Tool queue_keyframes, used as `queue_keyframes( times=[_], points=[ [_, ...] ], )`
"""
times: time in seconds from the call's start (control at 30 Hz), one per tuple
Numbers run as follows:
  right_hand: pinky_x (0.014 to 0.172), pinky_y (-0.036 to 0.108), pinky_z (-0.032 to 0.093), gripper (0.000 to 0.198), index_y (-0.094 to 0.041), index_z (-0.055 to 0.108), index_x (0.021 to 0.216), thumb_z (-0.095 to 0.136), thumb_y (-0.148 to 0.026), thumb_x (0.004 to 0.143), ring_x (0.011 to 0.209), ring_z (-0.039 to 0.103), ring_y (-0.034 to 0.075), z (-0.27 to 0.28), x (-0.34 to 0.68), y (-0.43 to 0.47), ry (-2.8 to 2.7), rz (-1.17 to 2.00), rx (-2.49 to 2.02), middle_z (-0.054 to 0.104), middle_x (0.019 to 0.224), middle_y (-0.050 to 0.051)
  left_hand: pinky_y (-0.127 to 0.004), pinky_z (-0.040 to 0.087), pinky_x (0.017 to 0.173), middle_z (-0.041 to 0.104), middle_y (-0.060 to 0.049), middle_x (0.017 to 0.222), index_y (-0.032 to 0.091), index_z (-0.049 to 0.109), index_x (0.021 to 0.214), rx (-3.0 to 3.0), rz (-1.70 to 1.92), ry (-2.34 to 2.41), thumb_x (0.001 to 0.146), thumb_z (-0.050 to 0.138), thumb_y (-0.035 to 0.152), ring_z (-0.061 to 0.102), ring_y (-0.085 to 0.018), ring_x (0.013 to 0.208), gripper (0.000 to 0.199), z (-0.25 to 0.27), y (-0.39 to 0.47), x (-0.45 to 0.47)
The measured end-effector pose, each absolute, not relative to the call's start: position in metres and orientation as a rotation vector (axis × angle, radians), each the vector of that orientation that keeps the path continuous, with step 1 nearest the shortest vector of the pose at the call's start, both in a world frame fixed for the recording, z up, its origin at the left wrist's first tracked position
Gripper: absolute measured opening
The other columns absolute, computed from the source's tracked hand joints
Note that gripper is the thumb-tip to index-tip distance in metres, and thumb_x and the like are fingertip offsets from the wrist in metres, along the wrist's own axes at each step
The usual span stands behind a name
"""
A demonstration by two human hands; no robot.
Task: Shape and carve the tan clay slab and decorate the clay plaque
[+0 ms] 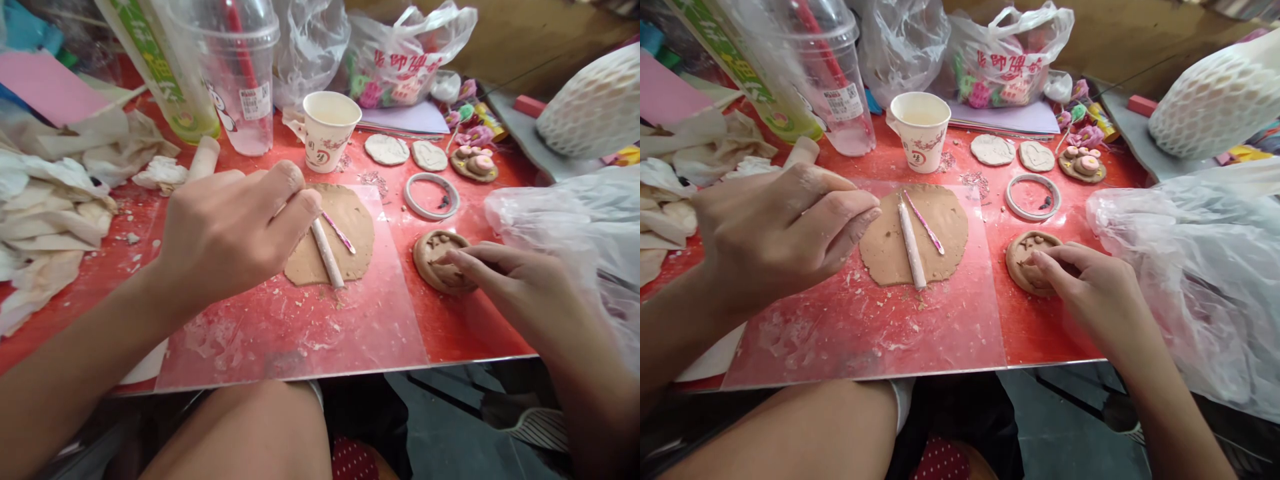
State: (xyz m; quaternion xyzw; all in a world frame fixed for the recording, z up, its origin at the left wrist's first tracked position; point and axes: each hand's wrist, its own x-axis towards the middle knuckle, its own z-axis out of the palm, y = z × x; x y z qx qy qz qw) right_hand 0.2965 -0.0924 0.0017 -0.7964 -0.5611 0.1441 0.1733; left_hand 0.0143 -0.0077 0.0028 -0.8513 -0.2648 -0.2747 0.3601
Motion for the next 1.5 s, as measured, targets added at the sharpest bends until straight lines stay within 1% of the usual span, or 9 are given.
queue_keyframes(
  times=[0.17, 0.3, 0.53, 0.67, 0.83, 0.97, 1.13, 1.27, 1.5],
  points=[
    [0.062, 0.031, 0.042, 0.044, -0.020, 0.070, 0.071, 0.047, -0.057, 0.067, 0.064, 0.058, 0.020, 0.0014, 0.2993, -0.0953, -1.556, 0.412, -2.265, 0.065, 0.065, 0.004, -0.027, 0.047, 0.052, 0.057, 0.003, 0.071, 0.020, 0.055, 0.089, -2.229, -0.677, -0.705, 0.091, 0.036, 0.022, 0.059, -0.011, 0.060, 0.020, 0.0029, -0.0076, 0.0132],
    [0.063, 0.032, 0.045, 0.042, -0.022, 0.073, 0.072, 0.047, -0.055, 0.067, 0.064, 0.060, 0.021, 0.0010, 0.2985, -0.0954, -1.529, 0.427, -2.267, 0.067, 0.064, 0.003, -0.032, 0.052, 0.056, 0.056, 0.003, 0.073, 0.020, 0.055, 0.091, -2.284, -0.685, -0.726, 0.090, 0.038, 0.023, 0.062, -0.013, 0.064, 0.017, 0.0015, -0.0078, 0.0119],
    [0.064, 0.031, 0.048, 0.038, -0.023, 0.071, 0.068, 0.048, -0.053, 0.068, 0.073, 0.065, 0.023, -0.0017, 0.2969, -0.0959, -1.489, 0.414, -2.270, 0.073, 0.077, 0.004, -0.045, 0.054, 0.078, 0.058, 0.004, 0.083, 0.022, 0.055, 0.101, -2.368, -0.726, -0.716, 0.092, 0.036, 0.023, 0.066, -0.016, 0.080, 0.021, 0.0007, -0.0061, 0.0107],
    [0.066, 0.032, 0.048, 0.038, -0.023, 0.071, 0.070, 0.048, -0.052, 0.068, 0.076, 0.066, 0.024, -0.0016, 0.2983, -0.0972, -1.480, 0.405, -2.274, 0.074, 0.079, 0.004, -0.042, 0.056, 0.069, 0.056, 0.003, 0.079, 0.019, 0.056, 0.094, -2.351, -0.735, -0.701, 0.090, 0.041, 0.021, 0.066, -0.016, 0.075, 0.015, 0.0002, -0.0055, 0.0114],
    [0.066, 0.032, 0.048, 0.038, -0.022, 0.072, 0.069, 0.050, -0.053, 0.066, 0.074, 0.065, 0.024, 0.0003, 0.2965, -0.0967, -1.477, 0.423, -2.272, 0.073, 0.077, 0.004, -0.041, 0.056, 0.065, 0.055, 0.003, 0.075, 0.020, 0.056, 0.096, -2.370, -0.749, -0.724, 0.090, 0.040, 0.020, 0.066, -0.018, 0.075, 0.016, 0.0009, -0.0076, 0.0118],
    [0.064, 0.031, 0.047, 0.038, -0.022, 0.071, 0.068, 0.050, -0.053, 0.065, 0.072, 0.064, 0.023, 0.0012, 0.2952, -0.0970, -1.464, 0.429, -2.271, 0.072, 0.074, 0.004, -0.042, 0.056, 0.066, 0.055, 0.003, 0.076, 0.022, 0.055, 0.100, -2.390, -0.744, -0.736, 0.090, 0.038, 0.021, 0.067, -0.018, 0.078, 0.019, 0.0022, -0.0088, 0.0114],
    [0.059, 0.030, 0.044, 0.037, -0.022, 0.067, 0.062, 0.049, -0.053, 0.067, 0.065, 0.061, 0.021, 0.0025, 0.2949, -0.0993, -1.510, 0.394, -2.252, 0.068, 0.065, 0.002, -0.046, 0.054, 0.078, 0.056, 0.004, 0.085, 0.025, 0.053, 0.108, -2.445, -0.734, -0.763, 0.093, 0.031, 0.023, 0.066, -0.018, 0.087, 0.026, 0.0019, -0.0089, 0.0111],
    [0.053, 0.028, 0.038, 0.036, -0.022, 0.062, 0.057, 0.047, -0.052, 0.069, 0.058, 0.058, 0.019, 0.0018, 0.2940, -0.1005, -1.566, 0.342, -2.249, 0.063, 0.057, 0.001, -0.041, 0.056, 0.069, 0.055, 0.004, 0.081, 0.022, 0.054, 0.102, -2.393, -0.705, -0.745, 0.092, 0.035, 0.024, 0.066, -0.017, 0.079, 0.021, 0.0017, -0.0087, 0.0117],
    [0.058, 0.030, 0.042, 0.035, -0.022, 0.068, 0.068, 0.047, -0.050, 0.070, 0.065, 0.062, 0.020, -0.0005, 0.2952, -0.1018, -1.602, 0.311, -2.242, 0.071, 0.072, 0.002, -0.038, 0.057, 0.065, 0.053, 0.004, 0.076, 0.021, 0.053, 0.097, -2.370, -0.686, -0.751, 0.091, 0.037, 0.024, 0.066, -0.016, 0.075, 0.018, 0.0025, -0.0094, 0.0117]
  ],
)
